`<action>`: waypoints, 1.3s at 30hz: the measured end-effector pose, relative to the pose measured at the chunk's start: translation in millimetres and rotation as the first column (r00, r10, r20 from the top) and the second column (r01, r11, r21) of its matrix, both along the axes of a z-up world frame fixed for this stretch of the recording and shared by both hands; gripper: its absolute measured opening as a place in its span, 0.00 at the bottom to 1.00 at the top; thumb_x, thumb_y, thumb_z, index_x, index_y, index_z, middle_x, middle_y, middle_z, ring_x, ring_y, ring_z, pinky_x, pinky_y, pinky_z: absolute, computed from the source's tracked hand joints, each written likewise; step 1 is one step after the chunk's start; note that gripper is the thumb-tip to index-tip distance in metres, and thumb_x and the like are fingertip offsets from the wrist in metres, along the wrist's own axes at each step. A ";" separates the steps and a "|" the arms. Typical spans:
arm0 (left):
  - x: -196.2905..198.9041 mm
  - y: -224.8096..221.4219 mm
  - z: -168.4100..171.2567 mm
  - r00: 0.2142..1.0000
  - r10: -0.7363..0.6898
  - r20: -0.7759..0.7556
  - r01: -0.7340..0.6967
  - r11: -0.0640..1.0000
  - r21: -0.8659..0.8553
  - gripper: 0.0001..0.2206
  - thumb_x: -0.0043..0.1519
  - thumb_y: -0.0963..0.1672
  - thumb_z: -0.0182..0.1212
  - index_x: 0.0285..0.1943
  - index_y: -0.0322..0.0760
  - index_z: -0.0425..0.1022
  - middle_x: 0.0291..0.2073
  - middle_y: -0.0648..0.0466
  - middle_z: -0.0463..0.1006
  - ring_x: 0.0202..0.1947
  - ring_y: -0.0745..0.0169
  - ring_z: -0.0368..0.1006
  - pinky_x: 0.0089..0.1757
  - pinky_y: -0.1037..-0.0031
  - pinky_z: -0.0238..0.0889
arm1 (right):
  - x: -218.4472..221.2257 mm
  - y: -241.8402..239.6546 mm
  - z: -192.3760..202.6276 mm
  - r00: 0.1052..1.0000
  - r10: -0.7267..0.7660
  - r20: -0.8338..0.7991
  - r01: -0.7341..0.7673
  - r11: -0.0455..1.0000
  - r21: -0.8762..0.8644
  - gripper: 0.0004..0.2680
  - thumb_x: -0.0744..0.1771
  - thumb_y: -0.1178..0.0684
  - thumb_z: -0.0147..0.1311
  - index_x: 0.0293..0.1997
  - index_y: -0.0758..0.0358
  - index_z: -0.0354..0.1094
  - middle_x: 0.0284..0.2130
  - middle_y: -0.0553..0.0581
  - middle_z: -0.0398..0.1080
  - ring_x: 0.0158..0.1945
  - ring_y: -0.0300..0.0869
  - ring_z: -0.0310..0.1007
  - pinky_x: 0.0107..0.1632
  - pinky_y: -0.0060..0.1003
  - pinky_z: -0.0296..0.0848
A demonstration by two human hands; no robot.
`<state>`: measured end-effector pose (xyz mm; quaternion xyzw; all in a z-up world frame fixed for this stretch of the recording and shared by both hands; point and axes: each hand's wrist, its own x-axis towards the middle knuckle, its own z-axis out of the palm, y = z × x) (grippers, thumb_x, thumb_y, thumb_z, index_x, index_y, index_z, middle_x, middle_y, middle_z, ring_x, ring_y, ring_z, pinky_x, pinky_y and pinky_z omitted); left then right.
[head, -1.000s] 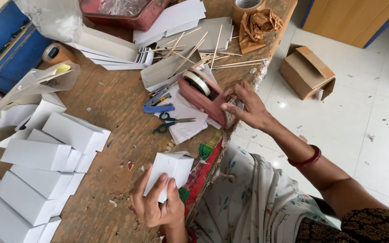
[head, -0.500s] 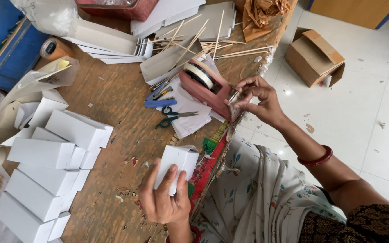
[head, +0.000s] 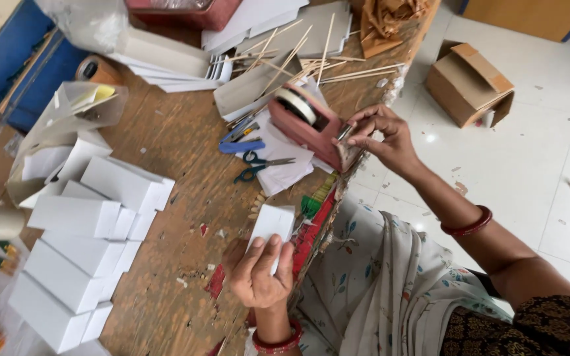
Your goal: The person assembles small white boxes by folding cardboard sheets and securing them with a stapler and tape.
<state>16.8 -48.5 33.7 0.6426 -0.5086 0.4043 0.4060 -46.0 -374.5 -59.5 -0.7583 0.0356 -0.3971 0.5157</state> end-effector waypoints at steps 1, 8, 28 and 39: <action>0.6 0.0 0.9 1.000 0.026 0.002 -0.026 1.000 -0.013 0.12 0.63 0.45 0.71 0.49 0.34 0.80 0.52 0.55 0.70 0.46 0.52 0.72 0.45 0.59 0.71 | -2.3 7.7 4.4 0.999 0.034 0.012 -0.035 0.992 0.125 0.03 0.65 0.59 0.68 0.36 0.62 0.77 0.50 0.53 0.72 0.56 0.38 0.70 0.58 0.34 0.70; 6.9 2.3 1.6 0.995 0.100 -0.007 -0.100 0.994 -0.031 0.10 0.65 0.45 0.68 0.47 0.32 0.79 0.47 0.52 0.68 0.45 0.52 0.73 0.44 0.62 0.74 | -1.4 21.8 12.1 0.986 0.161 0.043 -0.160 0.843 0.514 0.03 0.64 0.58 0.67 0.34 0.62 0.77 0.52 0.49 0.65 0.56 0.37 0.67 0.57 0.35 0.72; -28.5 5.8 -10.1 0.983 -0.103 0.152 0.095 0.994 0.057 0.11 0.75 0.47 0.51 0.63 0.44 0.61 0.58 0.46 0.75 0.52 0.39 0.76 0.50 0.46 0.69 | -58.7 132.4 88.9 0.595 0.793 0.129 -0.587 0.319 0.744 0.05 0.66 0.58 0.63 0.35 0.72 0.77 0.30 0.60 0.80 0.34 0.39 0.81 0.39 0.32 0.80; -2.4 0.3 7.2 0.998 0.062 -0.028 -0.065 0.990 -0.129 0.23 0.75 0.51 0.46 0.47 0.29 0.82 0.50 0.50 0.74 0.46 0.53 0.76 0.43 0.63 0.75 | 9.5 130.0 76.6 0.627 0.713 -0.315 -0.528 0.686 0.501 0.11 0.65 0.52 0.65 0.23 0.68 0.76 0.17 0.54 0.75 0.20 0.36 0.75 0.24 0.30 0.72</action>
